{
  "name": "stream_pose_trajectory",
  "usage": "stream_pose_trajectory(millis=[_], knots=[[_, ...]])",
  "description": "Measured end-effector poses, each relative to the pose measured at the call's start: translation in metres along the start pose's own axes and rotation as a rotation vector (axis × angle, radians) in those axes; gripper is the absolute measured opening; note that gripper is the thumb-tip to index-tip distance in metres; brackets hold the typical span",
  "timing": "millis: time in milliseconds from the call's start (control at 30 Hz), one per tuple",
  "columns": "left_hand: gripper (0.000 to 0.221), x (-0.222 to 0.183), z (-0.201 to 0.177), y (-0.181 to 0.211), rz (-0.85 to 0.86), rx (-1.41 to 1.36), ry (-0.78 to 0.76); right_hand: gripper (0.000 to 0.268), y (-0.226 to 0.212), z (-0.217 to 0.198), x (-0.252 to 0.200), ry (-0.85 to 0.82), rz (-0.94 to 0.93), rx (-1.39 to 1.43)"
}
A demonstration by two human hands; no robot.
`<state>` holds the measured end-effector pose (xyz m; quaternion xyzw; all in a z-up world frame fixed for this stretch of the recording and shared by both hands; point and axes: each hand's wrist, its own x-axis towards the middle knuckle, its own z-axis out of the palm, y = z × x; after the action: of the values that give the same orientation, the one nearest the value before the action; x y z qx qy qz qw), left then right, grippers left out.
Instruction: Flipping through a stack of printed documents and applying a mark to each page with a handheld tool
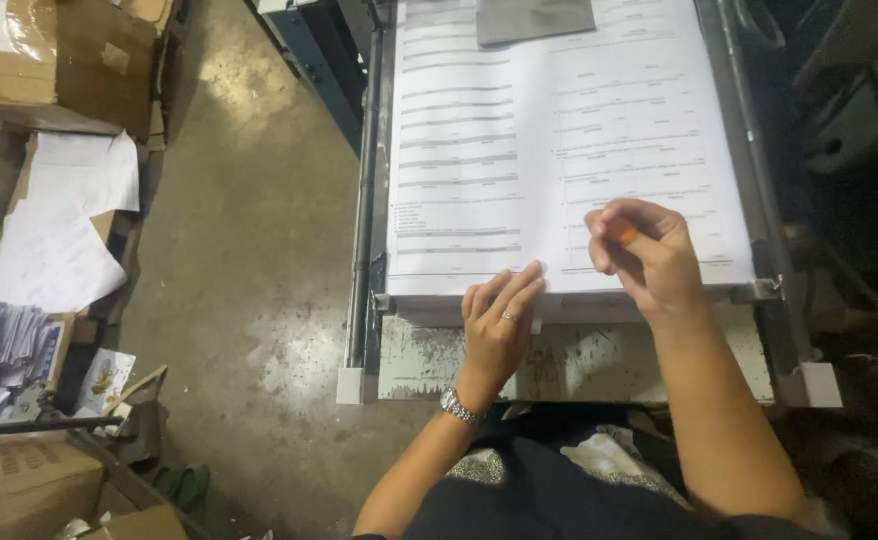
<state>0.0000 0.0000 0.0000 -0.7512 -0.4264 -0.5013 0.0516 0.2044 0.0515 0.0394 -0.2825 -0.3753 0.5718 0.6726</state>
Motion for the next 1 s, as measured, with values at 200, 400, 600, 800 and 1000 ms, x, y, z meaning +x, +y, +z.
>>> stream_pose_trajectory(millis=[200,400,600,800,1000], knots=[[0.030,0.000,0.001,-0.001,0.000,-0.008,-0.003,0.006,0.025,-0.027,0.001,-0.003,-0.022,0.059],[0.031,-0.004,0.003,-0.004,-0.004,0.010,-0.025,0.017,0.031,-0.027,0.001,-0.228,-0.117,0.182],[0.032,-0.003,0.001,-0.003,-0.012,-0.008,-0.024,0.037,0.033,-0.064,-0.008,-0.197,-0.210,0.196],[0.032,-0.001,0.000,-0.003,-0.011,-0.020,-0.025,0.070,-0.044,0.033,-0.011,-0.205,-0.095,-0.486],[0.034,-0.007,0.006,-0.010,0.008,-0.007,-0.019,0.060,-0.008,0.013,-0.001,-0.366,-0.201,-1.244]])
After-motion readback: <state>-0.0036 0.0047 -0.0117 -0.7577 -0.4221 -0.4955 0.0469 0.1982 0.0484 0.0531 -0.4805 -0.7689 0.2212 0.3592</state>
